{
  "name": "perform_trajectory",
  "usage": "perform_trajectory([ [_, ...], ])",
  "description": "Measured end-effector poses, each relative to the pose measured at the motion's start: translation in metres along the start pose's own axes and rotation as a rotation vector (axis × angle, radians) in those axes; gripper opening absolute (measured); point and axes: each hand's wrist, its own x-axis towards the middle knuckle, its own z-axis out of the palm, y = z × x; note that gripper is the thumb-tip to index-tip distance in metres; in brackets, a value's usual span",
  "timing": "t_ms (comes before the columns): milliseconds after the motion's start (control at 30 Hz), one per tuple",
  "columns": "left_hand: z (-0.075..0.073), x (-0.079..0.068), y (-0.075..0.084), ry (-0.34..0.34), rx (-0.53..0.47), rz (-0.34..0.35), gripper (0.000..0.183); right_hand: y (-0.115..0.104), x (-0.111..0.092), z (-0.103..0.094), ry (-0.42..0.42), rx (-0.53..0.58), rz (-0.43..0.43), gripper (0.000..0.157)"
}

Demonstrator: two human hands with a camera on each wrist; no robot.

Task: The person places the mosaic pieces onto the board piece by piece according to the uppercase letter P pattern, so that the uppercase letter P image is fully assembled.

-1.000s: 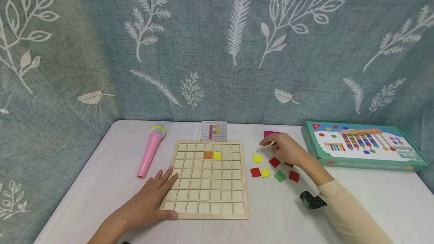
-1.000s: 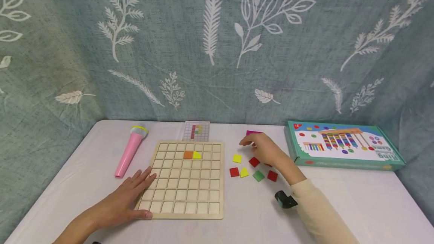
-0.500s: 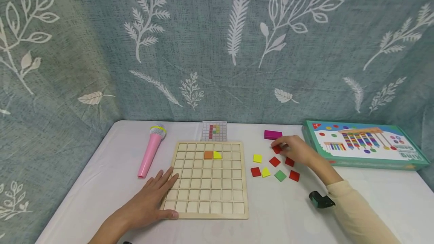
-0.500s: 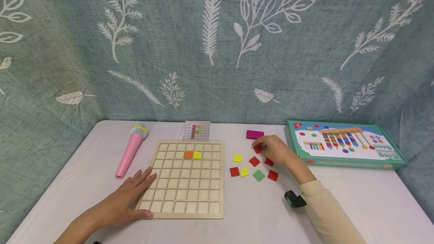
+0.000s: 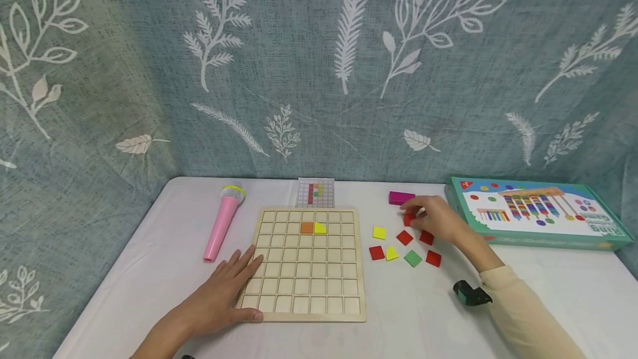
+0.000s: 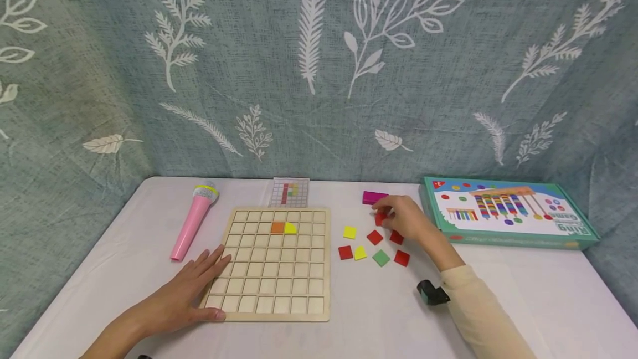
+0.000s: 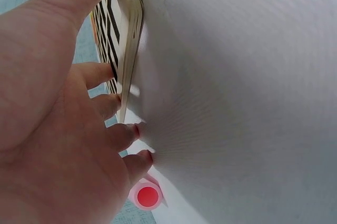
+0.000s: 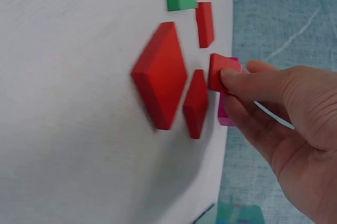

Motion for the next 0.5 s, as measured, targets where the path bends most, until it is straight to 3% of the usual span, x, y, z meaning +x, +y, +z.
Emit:
perform_trajectory([
  [200, 0.000, 0.000, 0.000, -0.002, 0.008, -0.004, 0.105, -0.003, 0.001, -0.005, 0.025, -0.010, -0.061, 0.027],
  [500, 0.001, -0.001, -0.001, 0.002, 0.003, -0.001, 0.105, -0.021, 0.010, -0.006, 0.005, -0.014, -0.051, 0.024],
])
